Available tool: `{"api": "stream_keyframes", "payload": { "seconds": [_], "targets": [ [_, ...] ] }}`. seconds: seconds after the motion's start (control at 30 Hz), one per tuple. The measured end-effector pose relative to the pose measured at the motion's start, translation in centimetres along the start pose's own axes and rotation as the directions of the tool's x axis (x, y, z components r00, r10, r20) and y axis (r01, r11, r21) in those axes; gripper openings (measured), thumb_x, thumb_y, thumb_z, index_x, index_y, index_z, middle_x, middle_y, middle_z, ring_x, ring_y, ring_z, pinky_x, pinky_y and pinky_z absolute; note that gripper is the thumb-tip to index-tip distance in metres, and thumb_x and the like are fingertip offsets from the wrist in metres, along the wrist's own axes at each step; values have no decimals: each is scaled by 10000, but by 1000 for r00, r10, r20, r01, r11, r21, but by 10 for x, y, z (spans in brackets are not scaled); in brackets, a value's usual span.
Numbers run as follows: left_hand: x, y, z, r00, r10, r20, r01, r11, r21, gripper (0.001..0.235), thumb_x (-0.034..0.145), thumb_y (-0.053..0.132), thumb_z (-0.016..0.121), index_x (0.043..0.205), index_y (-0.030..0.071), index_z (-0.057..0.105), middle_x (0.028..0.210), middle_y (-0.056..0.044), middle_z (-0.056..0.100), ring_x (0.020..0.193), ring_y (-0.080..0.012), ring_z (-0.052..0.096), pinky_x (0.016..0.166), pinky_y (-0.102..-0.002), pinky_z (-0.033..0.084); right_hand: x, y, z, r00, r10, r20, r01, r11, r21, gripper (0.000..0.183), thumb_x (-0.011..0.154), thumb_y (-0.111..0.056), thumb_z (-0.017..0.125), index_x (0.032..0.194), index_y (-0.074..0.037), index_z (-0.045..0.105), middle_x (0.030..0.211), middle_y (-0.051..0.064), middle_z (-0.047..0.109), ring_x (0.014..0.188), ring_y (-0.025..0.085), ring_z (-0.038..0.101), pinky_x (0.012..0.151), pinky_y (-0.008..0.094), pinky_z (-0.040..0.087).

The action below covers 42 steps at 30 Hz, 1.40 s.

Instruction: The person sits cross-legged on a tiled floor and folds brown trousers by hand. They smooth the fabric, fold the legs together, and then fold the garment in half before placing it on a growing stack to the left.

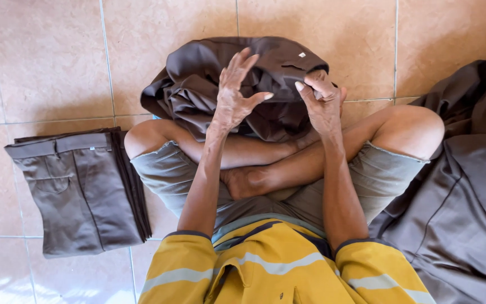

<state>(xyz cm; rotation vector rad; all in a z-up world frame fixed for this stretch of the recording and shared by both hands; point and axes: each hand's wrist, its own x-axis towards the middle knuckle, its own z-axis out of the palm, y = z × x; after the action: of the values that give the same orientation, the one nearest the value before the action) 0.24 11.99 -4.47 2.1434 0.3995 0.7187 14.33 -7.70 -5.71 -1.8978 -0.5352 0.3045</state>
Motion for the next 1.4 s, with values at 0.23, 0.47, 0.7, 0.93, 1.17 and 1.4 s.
{"api": "stream_keyframes", "payload": {
  "seconds": [0.23,0.47,0.7,0.93,1.17,1.4],
  "targets": [
    [36,39,-3,888,44,458,-55,998,12,715,982,507,736,1584,283,421,1672,-7,406,1616,-216,126,1247,-604,-115,-5,-36,-16,964,-190,185,156,971,183,96,1072,-112,660,992,-146,701,1040,-97,579,967,12,549,1114,331,91],
    [38,29,14,965,148,218,-76,949,-308,153,1041,82,661,1178,36,710,947,-70,760,679,-113,660,550,-220,543,-2,-58,-19,942,-183,282,98,952,289,385,1100,-250,548,1423,-43,578,1432,107,629,1373,173,549,1232,314,311],
    [-2,-125,-6,583,-740,-336,285,574,-768,410,771,390,845,956,44,725,922,-64,728,846,-149,641,780,-326,556,3,-40,-28,978,-161,130,101,919,381,223,1073,-189,668,1213,-41,576,1134,116,637,959,200,705,776,288,636],
    [-12,-114,-12,497,-805,-323,267,496,-826,270,848,392,773,776,193,606,648,60,500,534,-55,372,458,-288,320,-3,-59,-31,801,152,579,87,927,-364,386,856,-578,720,1031,-235,737,1064,-82,760,1133,80,634,1119,607,-237],
    [-11,-119,-13,410,-867,-281,324,427,-844,327,744,478,797,797,195,641,780,35,642,783,-134,526,908,-588,478,-21,-23,-12,707,191,681,339,754,-563,884,628,-436,950,1325,-19,602,1316,181,614,1191,394,576,947,538,478],
    [27,-92,-17,487,-699,-524,342,705,-622,406,834,492,714,792,99,626,690,53,427,726,-107,359,701,-291,350,-22,-5,-10,671,50,740,475,738,-480,330,849,-380,766,1022,-101,727,989,165,721,999,359,662,909,475,473]
  ]
}}
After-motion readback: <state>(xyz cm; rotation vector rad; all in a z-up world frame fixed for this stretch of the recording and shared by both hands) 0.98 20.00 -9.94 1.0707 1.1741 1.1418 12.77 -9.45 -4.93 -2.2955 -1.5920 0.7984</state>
